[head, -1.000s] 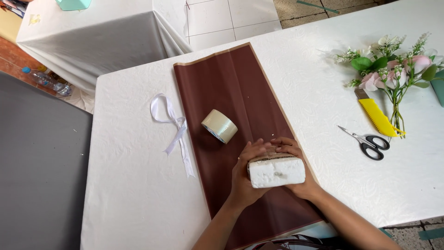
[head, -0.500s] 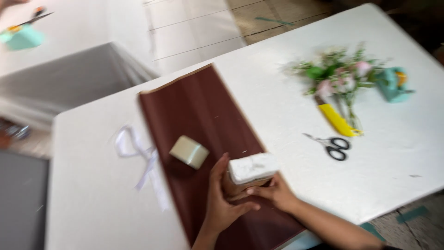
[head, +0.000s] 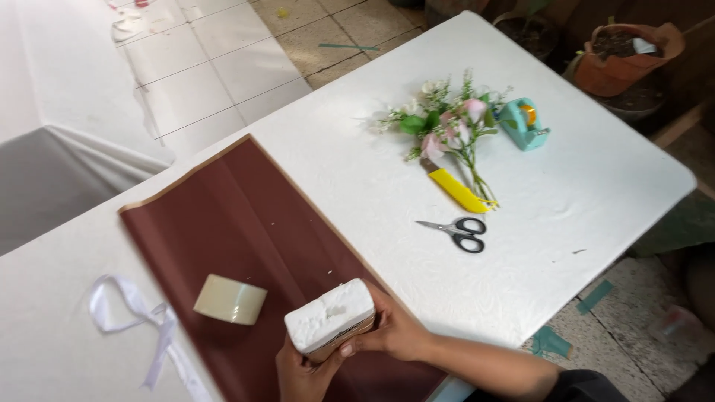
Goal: Preparing a base for a bouquet by wrapping a foam block with cardboard and securing it with tape.
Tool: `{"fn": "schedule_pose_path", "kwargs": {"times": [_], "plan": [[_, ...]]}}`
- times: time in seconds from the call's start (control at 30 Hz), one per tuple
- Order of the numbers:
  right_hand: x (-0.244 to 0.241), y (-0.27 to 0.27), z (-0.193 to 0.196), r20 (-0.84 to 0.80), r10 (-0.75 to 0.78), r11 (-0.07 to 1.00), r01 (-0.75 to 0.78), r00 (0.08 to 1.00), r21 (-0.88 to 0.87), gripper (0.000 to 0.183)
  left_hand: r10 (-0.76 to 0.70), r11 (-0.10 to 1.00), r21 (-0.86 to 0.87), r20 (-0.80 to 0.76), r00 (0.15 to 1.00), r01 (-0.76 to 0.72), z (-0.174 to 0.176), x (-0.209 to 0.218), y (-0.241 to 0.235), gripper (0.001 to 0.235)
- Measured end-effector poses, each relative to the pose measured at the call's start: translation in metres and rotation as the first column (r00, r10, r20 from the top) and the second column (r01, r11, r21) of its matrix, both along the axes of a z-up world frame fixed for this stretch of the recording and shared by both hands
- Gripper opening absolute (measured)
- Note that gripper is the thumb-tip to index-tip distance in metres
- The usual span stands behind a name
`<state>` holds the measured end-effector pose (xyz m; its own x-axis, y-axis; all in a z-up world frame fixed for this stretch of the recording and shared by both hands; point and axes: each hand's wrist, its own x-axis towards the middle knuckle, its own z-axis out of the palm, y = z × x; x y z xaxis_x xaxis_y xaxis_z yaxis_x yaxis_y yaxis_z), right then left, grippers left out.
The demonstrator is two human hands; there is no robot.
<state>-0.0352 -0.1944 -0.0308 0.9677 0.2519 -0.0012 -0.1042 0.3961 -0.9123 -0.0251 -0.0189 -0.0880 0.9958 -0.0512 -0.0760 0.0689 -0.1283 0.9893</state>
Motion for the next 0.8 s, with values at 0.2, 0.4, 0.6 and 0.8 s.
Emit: {"fn": "schedule_pose_path", "kwargs": {"times": [0.2, 0.4, 0.6, 0.8], "plan": [[0.000, 0.001, -0.019, 0.118, -0.069, 0.990, 0.083, 0.991, -0.116, 0.090, -0.072, 0.989, 0.130, 0.050, 0.996, 0.065, 0.027, 0.000, 0.002, 0.074], [0.021, 0.000, 0.016, -0.325, -0.405, 0.836, 0.202, 0.854, -0.511, 0.042, 0.016, 0.926, 0.263, 0.689, 0.724, -0.271, 0.066, 0.014, 0.037, 0.064], [0.041, 0.001, 0.022, -0.126, -0.339, 0.561, 0.092, 0.932, -0.823, 0.066, 0.054, 0.774, 0.537, 0.471, 0.881, -0.335, 0.069, 0.049, 0.091, 0.121], [0.042, 0.041, 0.055, -0.247, -0.326, 0.645, 0.024, 0.913, -0.763, 0.072, 0.033, 0.842, 0.452, 0.500, 0.865, -0.294, 0.035, 0.069, 0.085, 0.105]]}}
